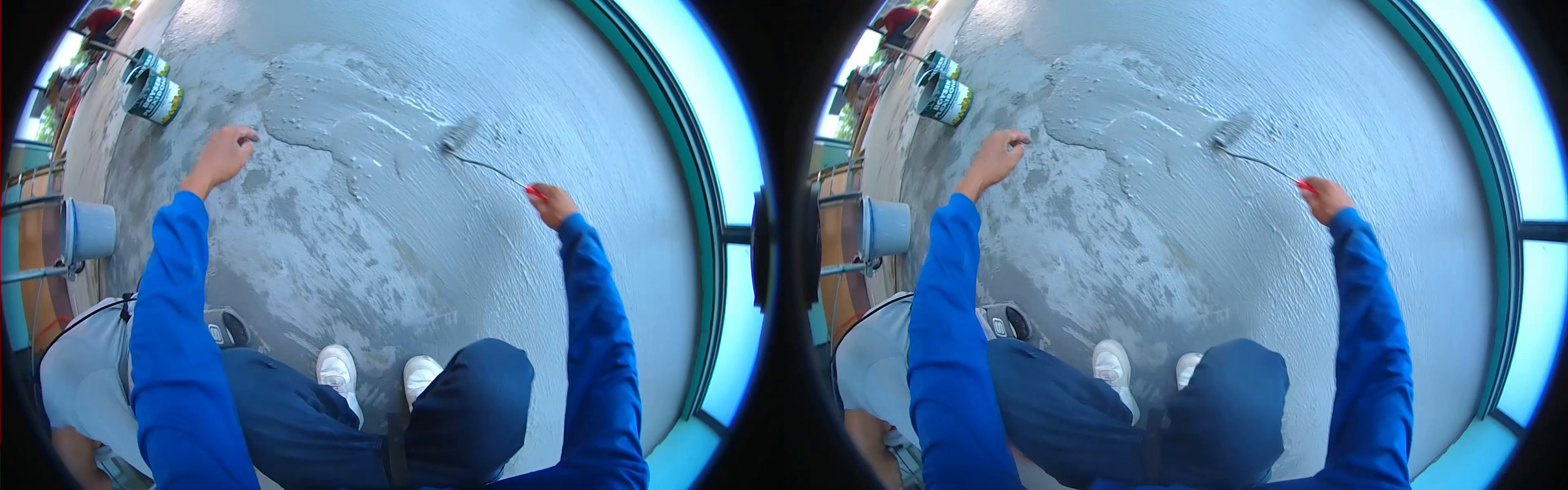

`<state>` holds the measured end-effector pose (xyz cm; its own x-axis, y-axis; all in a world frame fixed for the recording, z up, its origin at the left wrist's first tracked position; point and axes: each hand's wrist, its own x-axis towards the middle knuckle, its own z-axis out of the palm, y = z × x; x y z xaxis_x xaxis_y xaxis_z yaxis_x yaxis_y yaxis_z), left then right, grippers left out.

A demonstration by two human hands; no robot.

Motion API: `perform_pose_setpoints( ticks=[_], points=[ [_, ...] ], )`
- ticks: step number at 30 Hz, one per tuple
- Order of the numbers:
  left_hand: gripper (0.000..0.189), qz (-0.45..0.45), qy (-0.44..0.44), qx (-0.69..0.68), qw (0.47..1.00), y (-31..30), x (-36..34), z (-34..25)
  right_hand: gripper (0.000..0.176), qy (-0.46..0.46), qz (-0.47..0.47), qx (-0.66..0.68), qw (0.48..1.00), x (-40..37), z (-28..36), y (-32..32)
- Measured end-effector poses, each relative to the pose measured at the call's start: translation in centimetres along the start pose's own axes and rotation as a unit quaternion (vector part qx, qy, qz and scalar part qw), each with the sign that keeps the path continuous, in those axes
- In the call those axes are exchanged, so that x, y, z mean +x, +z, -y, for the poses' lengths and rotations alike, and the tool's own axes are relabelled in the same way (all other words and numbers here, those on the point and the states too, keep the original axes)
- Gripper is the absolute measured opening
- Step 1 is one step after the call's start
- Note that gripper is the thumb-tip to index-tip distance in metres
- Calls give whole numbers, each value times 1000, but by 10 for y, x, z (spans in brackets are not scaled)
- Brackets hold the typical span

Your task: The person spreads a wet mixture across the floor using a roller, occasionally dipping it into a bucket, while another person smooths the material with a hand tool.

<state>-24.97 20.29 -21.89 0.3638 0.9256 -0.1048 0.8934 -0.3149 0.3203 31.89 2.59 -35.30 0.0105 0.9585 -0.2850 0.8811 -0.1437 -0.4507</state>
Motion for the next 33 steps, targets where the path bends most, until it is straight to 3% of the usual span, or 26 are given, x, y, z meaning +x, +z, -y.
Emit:
perform_pose_setpoints(
  ticks=[4,8,10,14,19,23,30,33],
  points=[
    [22,-16,19,-46,999,-35,-30,-66,30,7,30,-37,999,110,123,27],
    [22,-23,48,-66,996,-90,-60,-147,27,0,-4,-35,999,135,226,10],
    [23,-11,15,-92,996,-129,-82,-184,26,-8,-4,-32,999,113,227,3],
    [24,-10,-29,-100,995,-190,-118,-182,26,-27,-31,-11,999,44,185,-10],
    [25,-59,-74,-62,994,-244,-125,-156,29,25,-15,-60,998,0,123,-19],
    [26,-114,-20,-61,991,-221,-51,-58,30,27,-7,-72,997,36,133,-7],
    [25,-59,-46,-216,974,-100,51,70,31,-25,-15,-83,996,198,277,36],
    [25,-71,-47,-312,946,-52,65,108,31,-15,-5,-139,990,251,368,7]
  ],
)
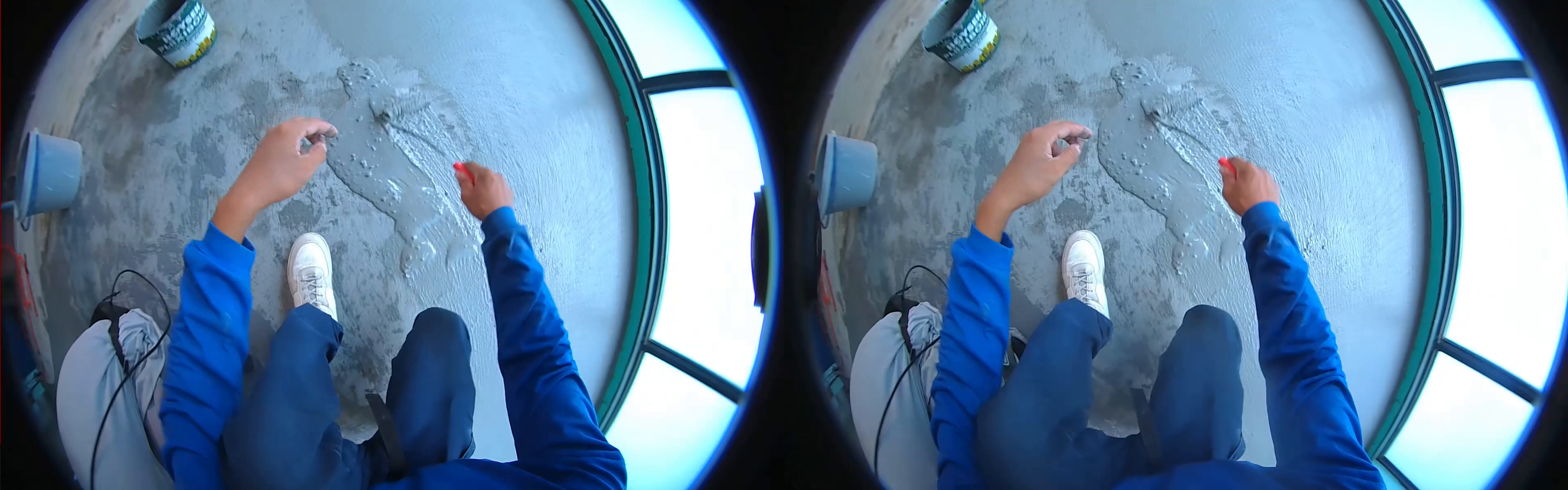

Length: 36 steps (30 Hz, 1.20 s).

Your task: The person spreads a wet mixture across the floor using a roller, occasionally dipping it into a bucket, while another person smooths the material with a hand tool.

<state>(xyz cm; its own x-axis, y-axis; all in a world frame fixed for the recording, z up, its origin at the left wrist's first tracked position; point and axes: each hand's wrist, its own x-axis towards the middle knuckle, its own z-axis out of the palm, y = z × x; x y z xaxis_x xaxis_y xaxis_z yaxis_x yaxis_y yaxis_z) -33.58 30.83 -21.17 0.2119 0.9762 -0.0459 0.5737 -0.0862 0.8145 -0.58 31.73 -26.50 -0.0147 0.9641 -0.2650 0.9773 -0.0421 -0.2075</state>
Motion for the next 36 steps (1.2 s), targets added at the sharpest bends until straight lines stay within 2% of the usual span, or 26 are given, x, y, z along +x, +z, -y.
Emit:
perform_pose_setpoints(
  ticks=[2,6,8,11,13,14,18,21,25,28,32,34,36],
  points=[
    [25,-28,-14,-68,997,8,3,28,31,-4,12,-10,1000,25,30,-30],
    [25,-26,-117,-143,982,7,-3,55,32,-13,30,-34,999,88,66,-54],
    [25,-34,-158,-193,968,6,-3,65,32,-20,14,-29,999,125,73,-42],
    [24,-2,-201,-161,966,-2,3,65,32,-8,14,-33,999,149,72,-17],
    [24,-2,-160,-156,975,-5,8,71,32,5,1,-14,1000,161,71,-1],
    [23,-6,-131,-150,980,-10,15,75,33,28,23,-18,999,156,69,1],
    [24,-30,-88,-87,992,-46,39,62,34,35,31,30,998,87,17,20],
    [26,-57,-38,-28,997,-72,49,36,33,54,29,78,995,3,-51,37],
    [27,-17,-30,-13,999,-96,47,-31,32,118,58,83,988,-132,-117,22],
    [26,-21,26,55,998,-115,45,-83,31,163,71,101,979,-197,-154,2],
    [27,32,4,112,993,-139,35,-144,29,172,43,106,979,-221,-168,4],
    [27,42,23,158,986,-143,29,-181,28,159,50,110,980,-187,-157,13],
    [27,50,33,183,981,-138,23,-223,30,101,19,168,980,-141,-142,40]
  ],
)
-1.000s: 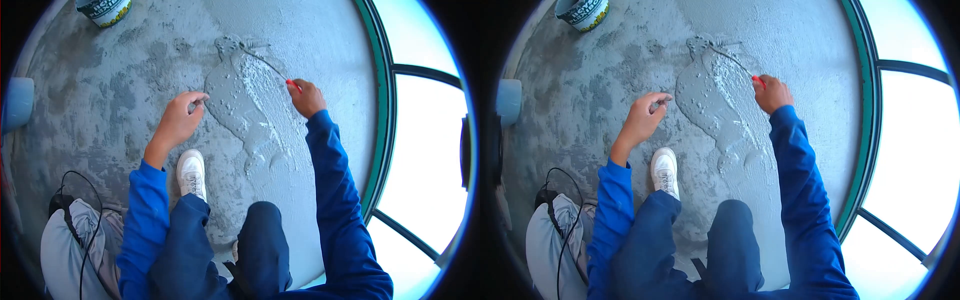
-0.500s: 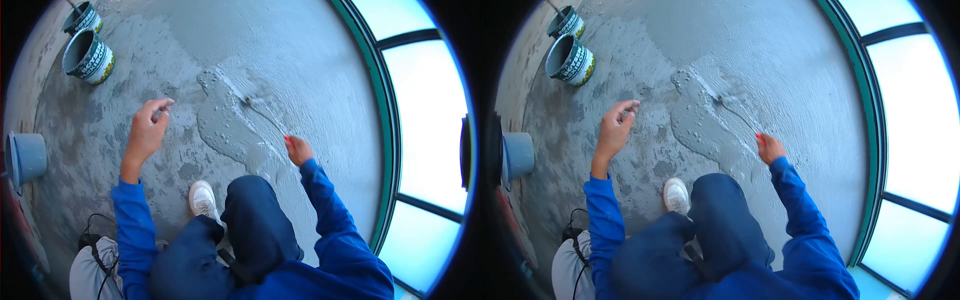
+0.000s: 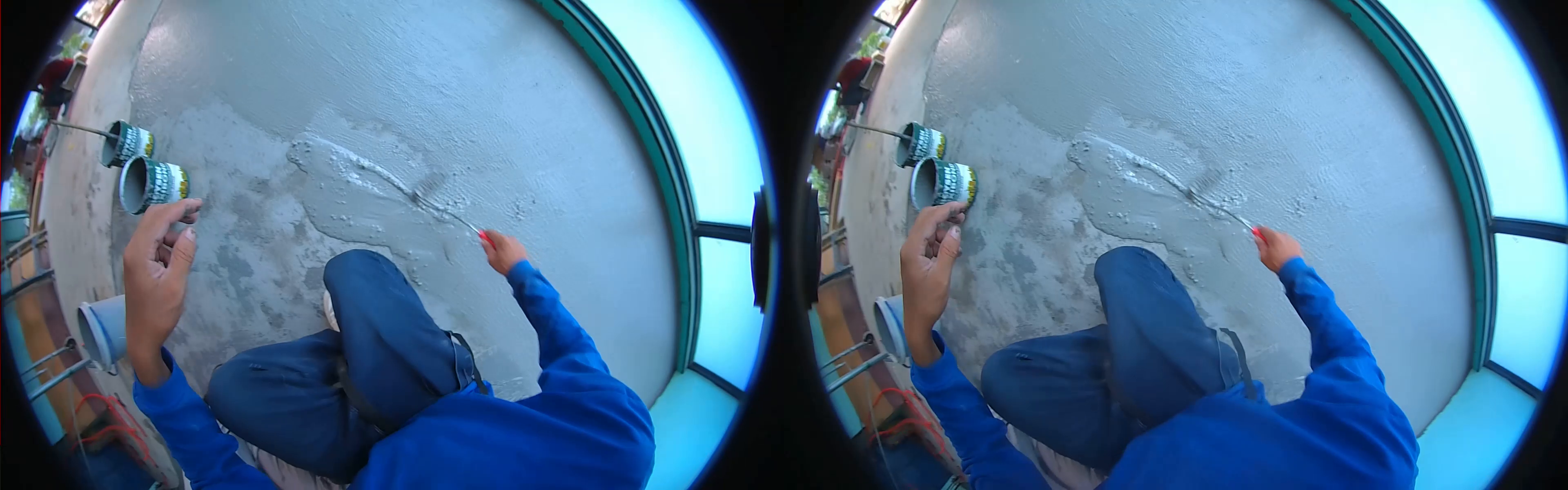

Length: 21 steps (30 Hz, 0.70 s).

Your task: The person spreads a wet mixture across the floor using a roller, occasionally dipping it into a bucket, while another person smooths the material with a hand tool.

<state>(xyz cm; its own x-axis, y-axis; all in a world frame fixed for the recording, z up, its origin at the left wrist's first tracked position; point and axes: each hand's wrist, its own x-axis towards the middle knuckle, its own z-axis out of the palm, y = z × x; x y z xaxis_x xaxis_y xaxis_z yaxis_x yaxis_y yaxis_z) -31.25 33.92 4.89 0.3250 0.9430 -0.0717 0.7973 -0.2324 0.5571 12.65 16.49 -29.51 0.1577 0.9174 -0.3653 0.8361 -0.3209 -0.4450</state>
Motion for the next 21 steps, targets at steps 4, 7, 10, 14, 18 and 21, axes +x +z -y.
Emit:
perform_pose_setpoints(
  ticks=[4,7,10,14,18,21],
  points=[
    [28,17,55,55,997,-8,-5,-77,26,-3,25,-8,1000,104,103,28],
    [28,20,112,94,989,-7,-3,-108,24,-3,9,-21,1000,154,164,29],
    [28,17,138,76,987,11,-4,-105,25,31,9,6,999,149,171,20],
    [28,74,112,16,991,35,-4,-82,29,49,31,-3,998,79,80,29],
    [26,107,106,-1,989,48,8,-53,31,115,33,6,993,-46,-3,15],
    [26,117,131,9,984,58,22,-28,30,160,49,-23,986,-117,-32,-14]
  ],
)
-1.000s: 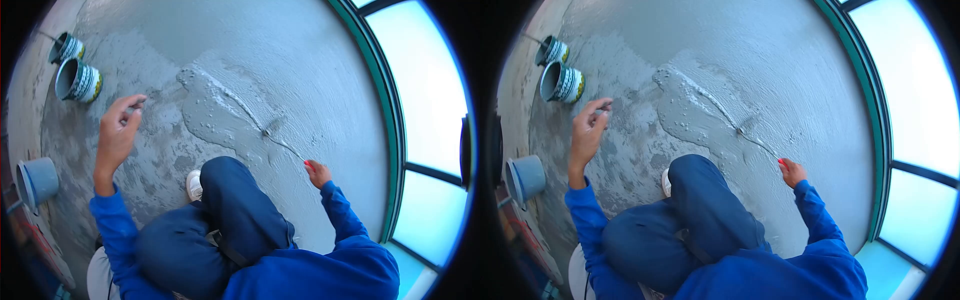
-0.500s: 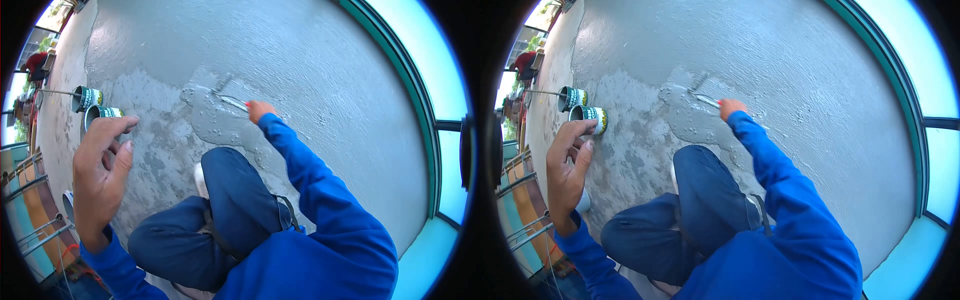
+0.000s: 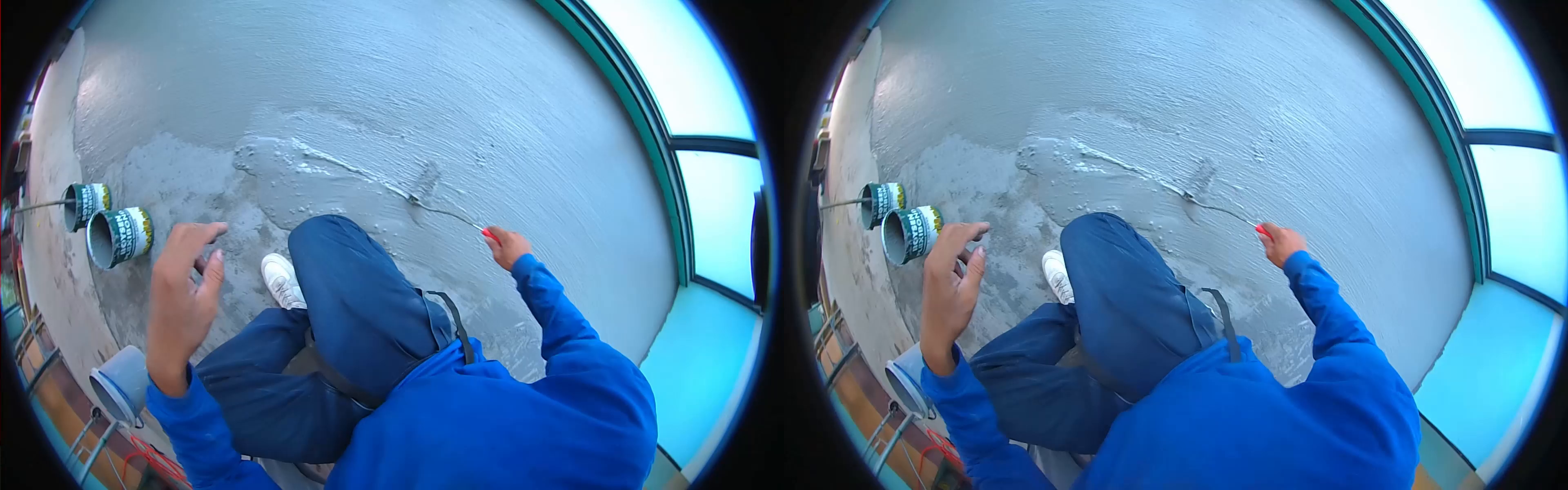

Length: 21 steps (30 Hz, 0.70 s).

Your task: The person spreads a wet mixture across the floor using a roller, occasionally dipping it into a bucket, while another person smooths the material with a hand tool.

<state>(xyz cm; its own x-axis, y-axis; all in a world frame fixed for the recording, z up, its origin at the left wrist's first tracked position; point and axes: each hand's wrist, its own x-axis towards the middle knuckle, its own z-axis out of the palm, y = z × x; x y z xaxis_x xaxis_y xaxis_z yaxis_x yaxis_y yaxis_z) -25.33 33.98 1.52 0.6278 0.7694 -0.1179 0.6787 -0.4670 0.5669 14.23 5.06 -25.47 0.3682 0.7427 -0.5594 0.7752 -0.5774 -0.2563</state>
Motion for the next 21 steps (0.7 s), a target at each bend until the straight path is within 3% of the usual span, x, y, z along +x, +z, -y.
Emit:
perform_pose_setpoints(
  ticks=[4,6,10,13,17,21],
  points=[
    [26,24,-16,-12,1000,7,13,11,32,-6,-57,39,998,-48,-67,-8],
    [26,32,-31,-20,999,11,13,10,35,54,-40,36,997,-57,-95,-12],
    [25,55,-61,-7,997,14,6,10,32,102,-64,42,992,-31,-180,-20],
    [25,42,-58,-11,997,17,-2,12,29,73,-81,-44,993,7,-224,-49],
    [24,33,-68,-6,997,19,-10,16,30,77,-23,-106,991,68,-207,-83],
    [24,28,-74,-9,997,13,-15,11,30,16,-7,-99,995,126,-139,-91]
  ],
)
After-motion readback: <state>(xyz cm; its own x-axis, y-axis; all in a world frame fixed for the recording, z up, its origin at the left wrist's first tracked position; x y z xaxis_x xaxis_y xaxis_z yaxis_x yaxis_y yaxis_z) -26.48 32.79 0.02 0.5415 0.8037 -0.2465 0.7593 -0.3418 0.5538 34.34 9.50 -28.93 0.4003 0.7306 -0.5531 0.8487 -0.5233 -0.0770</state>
